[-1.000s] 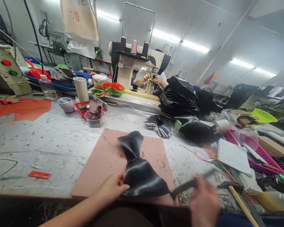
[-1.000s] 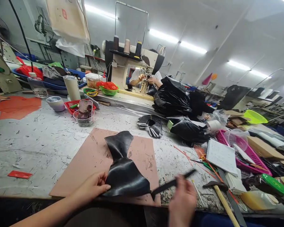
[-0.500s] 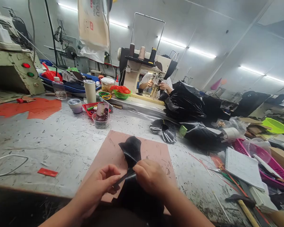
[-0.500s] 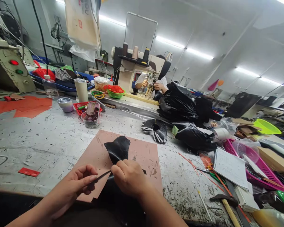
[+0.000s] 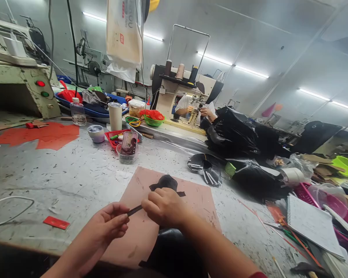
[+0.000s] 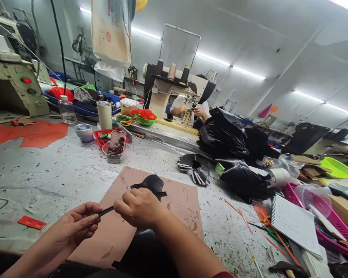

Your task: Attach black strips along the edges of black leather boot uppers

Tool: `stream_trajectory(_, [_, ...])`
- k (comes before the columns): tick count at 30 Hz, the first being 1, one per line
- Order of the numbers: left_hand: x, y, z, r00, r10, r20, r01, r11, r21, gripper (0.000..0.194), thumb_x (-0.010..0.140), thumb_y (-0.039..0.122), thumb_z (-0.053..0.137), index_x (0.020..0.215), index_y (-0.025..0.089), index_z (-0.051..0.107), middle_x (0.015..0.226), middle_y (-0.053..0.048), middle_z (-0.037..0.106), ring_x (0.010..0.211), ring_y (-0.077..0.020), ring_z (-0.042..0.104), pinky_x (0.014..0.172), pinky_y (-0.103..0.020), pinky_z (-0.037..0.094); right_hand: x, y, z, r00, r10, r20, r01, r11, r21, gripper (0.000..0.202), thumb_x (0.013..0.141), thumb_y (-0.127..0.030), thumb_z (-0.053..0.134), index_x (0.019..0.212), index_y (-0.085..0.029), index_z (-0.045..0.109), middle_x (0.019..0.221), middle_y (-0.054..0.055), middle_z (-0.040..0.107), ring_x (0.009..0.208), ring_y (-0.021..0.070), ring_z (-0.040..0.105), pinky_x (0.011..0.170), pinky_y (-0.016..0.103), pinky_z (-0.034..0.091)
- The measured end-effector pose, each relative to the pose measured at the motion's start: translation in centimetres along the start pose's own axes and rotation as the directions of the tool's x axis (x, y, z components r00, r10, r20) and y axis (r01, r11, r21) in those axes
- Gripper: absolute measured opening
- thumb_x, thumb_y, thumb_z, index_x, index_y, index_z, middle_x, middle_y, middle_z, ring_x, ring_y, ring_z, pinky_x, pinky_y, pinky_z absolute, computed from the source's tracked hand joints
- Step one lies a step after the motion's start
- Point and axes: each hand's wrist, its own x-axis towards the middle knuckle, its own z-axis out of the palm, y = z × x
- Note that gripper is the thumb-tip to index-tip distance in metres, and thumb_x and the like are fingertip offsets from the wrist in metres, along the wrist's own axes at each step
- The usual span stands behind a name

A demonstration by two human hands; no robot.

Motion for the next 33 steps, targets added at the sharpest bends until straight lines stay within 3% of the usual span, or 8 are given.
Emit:
stream_trajectory(4, [1.0,1.2,-1.2,0.977,0.125,-0.173,-0.144,0.985,-0.099,0.042,0.035,0.021,0.086,0.069,0.017,0.061,0.056,0.003,0.059,0.053,-0.0076,0.053,0.052,-0.014,0.047,-0.5,2.6,0.7,0.961,0.274,0.046,-0.278,0.955,0.102,0.030,0.069,-0.011,0.045,0.096,-0.017,0.055,0.080,0.004,0.063,0.070,0.0176,0.054,0.062,0.029,0.044])
stream_trajectory(7, [1.7,2.7,-2.5,0.906,0.276,-0.321,-0.339,0.927,-0.160,0.021,0.059,0.011,0.072,0.072,0.021,0.059,0.062,0.006,0.062,0.063,-0.0074,0.057,0.059,-0.012,0.049,-1.0,4.9,2.3,0.827,0.437,0.352,-0.519,0.835,0.182,0.052,0.067,-0.009,0.047,0.119,-0.011,0.048,0.118,0.015,0.057,0.103,0.0224,0.054,0.086,0.036,0.045])
stream_trajectory(12, [2.8,4.0,-2.9,0.890,0.274,-0.364,-0.375,0.895,-0.242,0.024,0.077,-0.001,0.052,0.073,0.021,0.058,0.065,0.011,0.061,0.068,-0.0020,0.059,0.066,-0.006,0.048,-1.3,5.5,3.7,0.743,0.217,0.633,-0.466,0.846,0.257,0.015,0.072,-0.006,0.055,0.079,-0.018,0.061,0.085,0.003,0.068,0.086,0.0176,0.061,0.087,0.033,0.043])
stream_trajectory(18, [4.3,2.4,0.0,0.901,0.243,-0.359,-0.342,0.907,-0.246,0.015,0.069,0.000,0.056,0.070,0.014,0.063,0.063,0.001,0.065,0.060,-0.0078,0.062,0.055,-0.011,0.050,1.2,2.7,-3.2,0.631,0.055,0.774,-0.491,0.800,0.344,0.010,0.086,-0.024,0.049,0.080,-0.018,0.056,0.069,0.002,0.058,0.064,0.0154,0.052,0.064,0.027,0.041])
stream_trajectory(21, [4.1,-0.3,2.4,0.968,0.186,-0.166,-0.222,0.948,-0.228,0.016,0.056,0.005,0.070,0.070,0.012,0.064,0.069,-0.004,0.067,0.063,-0.0123,0.064,0.055,-0.014,0.050,1.5,1.0,-5.9,0.660,-0.250,0.709,-0.607,0.379,0.698,0.006,0.086,-0.022,0.050,0.082,-0.018,0.050,0.074,0.000,0.053,0.066,0.0105,0.049,0.064,0.020,0.040])
stream_trajectory(24, [3.5,-3.3,4.5,0.994,0.093,0.057,-0.082,0.980,-0.179,0.029,0.048,0.018,0.082,0.070,0.014,0.064,0.068,-0.003,0.067,0.066,-0.0156,0.064,0.058,-0.019,0.051,0.2,-0.8,-6.1,0.753,-0.151,0.641,-0.652,-0.033,0.758,0.012,0.087,-0.023,0.045,0.077,-0.018,0.043,0.074,0.000,0.047,0.067,0.0093,0.048,0.065,0.018,0.041])
stream_trajectory(29, [2.7,-5.1,6.4,0.987,-0.021,0.162,0.029,0.998,-0.049,0.041,0.039,0.030,0.087,0.069,0.013,0.064,0.056,0.000,0.063,0.051,-0.0115,0.056,0.049,-0.018,0.045,-2.7,-2.4,-6.2,0.682,0.181,0.708,-0.666,0.554,0.500,0.010,0.086,-0.025,0.048,0.079,-0.018,0.052,0.081,0.003,0.056,0.076,0.0155,0.052,0.072,0.026,0.040])
stream_trajectory(33, [2.1,-4.5,7.3,0.989,-0.020,0.144,0.028,0.998,-0.050,0.043,0.034,0.031,0.088,0.066,0.014,0.066,0.062,-0.002,0.066,0.062,-0.0152,0.063,0.055,-0.019,0.048,-4.0,-2.4,-8.1,0.636,0.165,0.754,-0.736,0.423,0.529,0.010,0.086,-0.024,0.050,0.081,-0.018,0.055,0.076,0.001,0.056,0.068,0.0121,0.050,0.063,0.021,0.039])
